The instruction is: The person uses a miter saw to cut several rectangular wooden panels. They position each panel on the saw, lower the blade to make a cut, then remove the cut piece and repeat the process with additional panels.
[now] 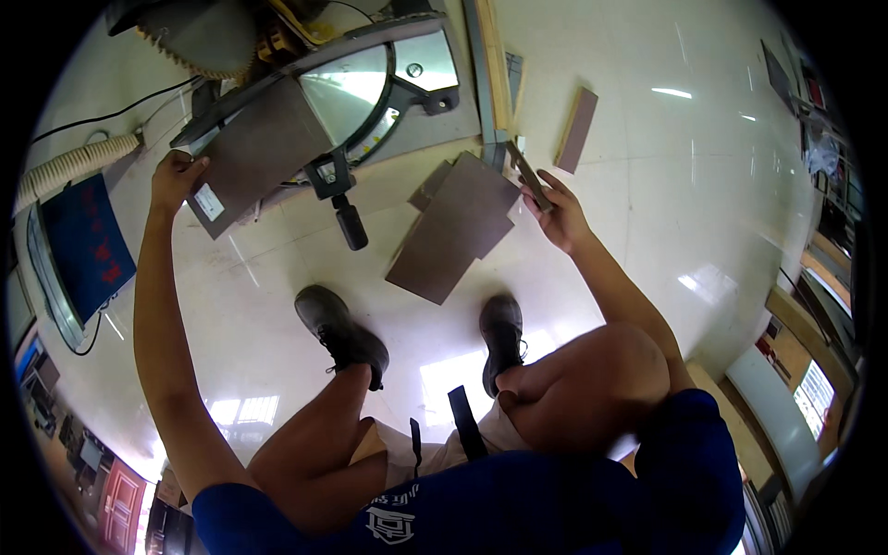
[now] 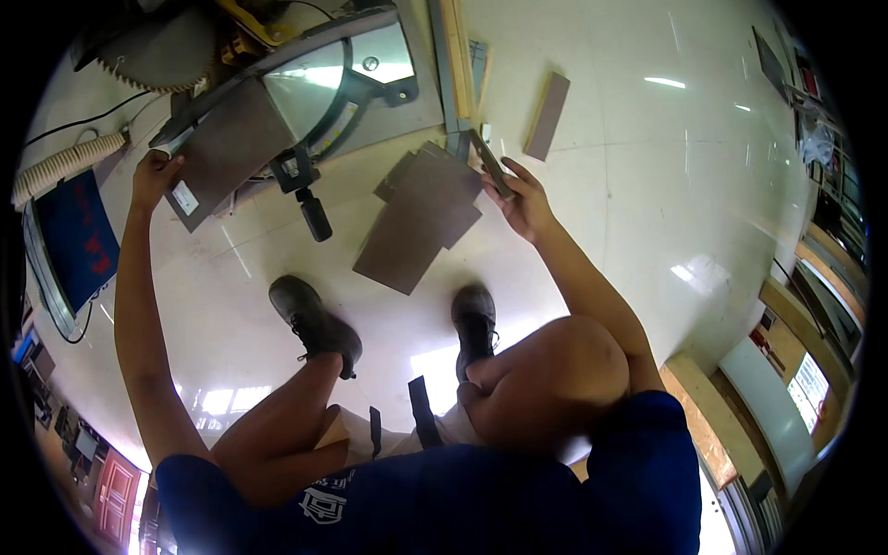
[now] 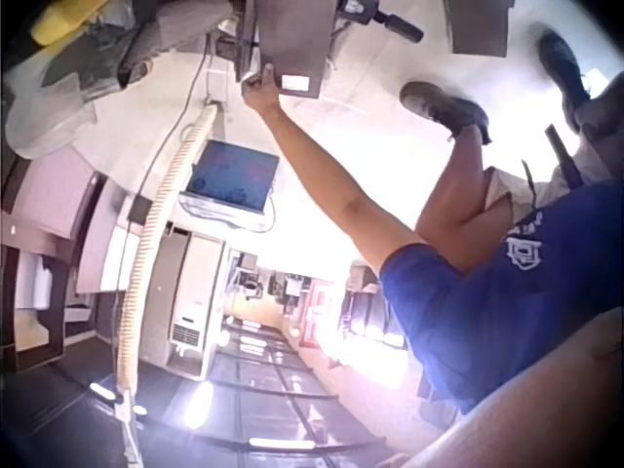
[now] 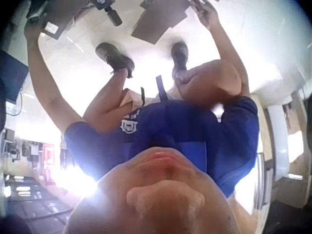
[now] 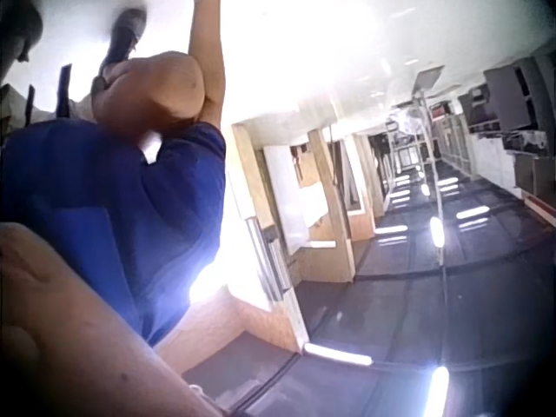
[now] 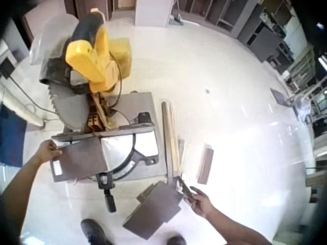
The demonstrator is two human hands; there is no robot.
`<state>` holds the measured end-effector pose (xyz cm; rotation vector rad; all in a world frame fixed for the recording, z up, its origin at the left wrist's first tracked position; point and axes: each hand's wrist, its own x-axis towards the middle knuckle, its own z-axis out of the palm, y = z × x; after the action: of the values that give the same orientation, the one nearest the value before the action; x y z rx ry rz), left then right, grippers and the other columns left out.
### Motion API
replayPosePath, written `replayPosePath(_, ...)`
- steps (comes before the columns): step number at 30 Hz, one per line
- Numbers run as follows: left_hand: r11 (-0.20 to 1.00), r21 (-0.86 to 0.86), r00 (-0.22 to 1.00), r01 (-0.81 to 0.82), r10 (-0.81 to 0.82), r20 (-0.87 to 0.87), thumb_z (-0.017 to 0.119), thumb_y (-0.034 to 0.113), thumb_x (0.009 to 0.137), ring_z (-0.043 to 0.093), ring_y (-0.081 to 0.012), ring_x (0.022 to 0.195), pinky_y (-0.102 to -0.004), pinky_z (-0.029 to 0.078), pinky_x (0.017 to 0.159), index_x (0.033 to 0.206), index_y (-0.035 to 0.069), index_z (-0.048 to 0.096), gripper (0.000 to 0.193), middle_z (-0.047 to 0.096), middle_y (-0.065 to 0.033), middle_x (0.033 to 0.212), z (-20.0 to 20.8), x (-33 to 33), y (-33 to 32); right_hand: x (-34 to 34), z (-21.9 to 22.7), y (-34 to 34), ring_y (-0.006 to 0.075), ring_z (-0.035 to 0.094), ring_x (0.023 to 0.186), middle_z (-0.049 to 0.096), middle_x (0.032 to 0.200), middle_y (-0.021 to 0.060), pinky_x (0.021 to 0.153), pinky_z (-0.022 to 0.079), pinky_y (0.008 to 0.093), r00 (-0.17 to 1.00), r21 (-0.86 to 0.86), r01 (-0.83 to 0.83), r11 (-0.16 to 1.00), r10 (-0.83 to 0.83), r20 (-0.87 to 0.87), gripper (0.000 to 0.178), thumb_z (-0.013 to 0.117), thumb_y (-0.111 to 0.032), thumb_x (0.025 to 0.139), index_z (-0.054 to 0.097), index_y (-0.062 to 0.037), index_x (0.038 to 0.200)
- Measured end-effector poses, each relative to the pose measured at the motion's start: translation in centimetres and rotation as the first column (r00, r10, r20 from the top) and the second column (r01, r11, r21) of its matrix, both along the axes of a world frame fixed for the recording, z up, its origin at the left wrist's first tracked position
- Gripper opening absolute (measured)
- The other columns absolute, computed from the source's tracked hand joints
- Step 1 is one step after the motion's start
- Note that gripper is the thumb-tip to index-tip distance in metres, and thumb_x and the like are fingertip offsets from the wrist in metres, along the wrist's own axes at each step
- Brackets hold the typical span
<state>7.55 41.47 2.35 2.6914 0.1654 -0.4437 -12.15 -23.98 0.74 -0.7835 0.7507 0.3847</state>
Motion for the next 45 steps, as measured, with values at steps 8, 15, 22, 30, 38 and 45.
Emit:
replayPosePath(8, 0.959, -0.069, 0.901, -0.276, 0.283, 0.328, 0.076, 0.041, 0.079, 0.066, -0.0274, 0.101, -0.0340, 0.050, 0.089, 0.113, -0.004, 0.060, 0.058, 0.068, -0.0181, 0.107, -2.3, -2.6, 3.8, 2.4, 2.2, 3.3, 0.0337, 0.056, 0.119, 0.048, 0.135, 0.0266, 0.104, 0.046, 0.0422, 0.994, 0.292, -0.085, 0.953, 0.060, 0.095, 0.056, 0.042, 0.000, 0.090, 0.026, 0.0032, 0.144)
replayPosePath(15, 0.501, -0.309, 0.565, -0.809, 0.807, -0.171, 0.064, 0.052, 0.086, 0.067, -0.0207, 0.082, -0.0360, 0.052, 0.065, 0.120, 0.001, 0.052, 0.063, 0.066, -0.0121, 0.097, -2.5, -11.8, 1.8, 4.2, 3.6, 6.2, 0.0375, 0.054, 0.120, 0.045, 0.138, 0.0276, 0.105, 0.044, 0.0465, 0.987, 0.298, -0.113, 0.948, 0.074, 0.141, 0.058, 0.039, 0.001, 0.089, 0.026, -0.0011, 0.145)
replayPosePath(22, 0.278, -0.568, 0.605, -0.775, 0.589, -0.536, 0.057, 0.047, 0.093, 0.065, -0.0172, 0.082, -0.0283, 0.050, 0.069, 0.112, 0.008, 0.056, 0.043, 0.066, -0.0071, 0.099, -3.8, -16.0, -2.3, 5.0, 1.8, 7.3, 0.0392, 0.052, 0.123, 0.046, 0.138, 0.0252, 0.106, 0.042, 0.0478, 0.976, 0.277, -0.134, 0.952, 0.079, 0.203, 0.056, 0.046, -0.002, 0.088, 0.030, -0.0035, 0.141)
replayPosePath(30, -0.011, -0.717, 0.506, -0.697, 0.702, -0.502, 0.067, 0.024, 0.092, 0.068, -0.0228, 0.087, -0.0327, 0.059, 0.076, 0.114, -0.007, 0.049, 0.042, 0.065, -0.0144, 0.100, -3.3, -14.6, -5.7, 2.5, -1.8, -0.6, 0.0296, 0.059, 0.107, 0.052, 0.132, 0.0211, 0.096, 0.047, 0.0412, 0.997, -0.086, 0.001, 0.996, 0.006, 0.083, 0.058, 0.044, -0.002, 0.084, 0.033, -0.0036, 0.141)
replayPosePath(38, 0.013, -0.785, 0.564, -0.620, 0.703, -0.434, 0.072, 0.024, 0.088, 0.067, -0.0277, 0.087, -0.0352, 0.059, 0.080, 0.124, -0.011, 0.038, 0.060, 0.063, -0.0165, 0.099, -5.0, -15.4, -3.1, -0.7, -7.0, -7.5, 0.0203, 0.059, 0.087, 0.062, 0.117, 0.0130, 0.080, 0.049, 0.0319, 0.999, -0.145, -0.034, 0.989, 0.039, 0.037, 0.047, 0.059, -0.011, 0.086, 0.047, -0.0058, 0.131)
replayPosePath(45, -0.117, -0.841, 0.382, -0.529, 0.852, -0.358, 0.065, 0.012, 0.091, 0.065, -0.0233, 0.087, -0.0378, 0.059, 0.079, 0.136, -0.002, 0.032, 0.057, 0.063, -0.0139, 0.105, -3.0, -14.6, -7.0, -2.1, -6.8, -6.9, 0.0180, 0.056, 0.079, 0.061, 0.114, 0.0141, 0.071, 0.048, 0.0297, 0.997, -0.510, 0.013, 0.860, -0.048, -0.055, 0.043, 0.061, -0.008, 0.091, 0.046, -0.0047, 0.132)
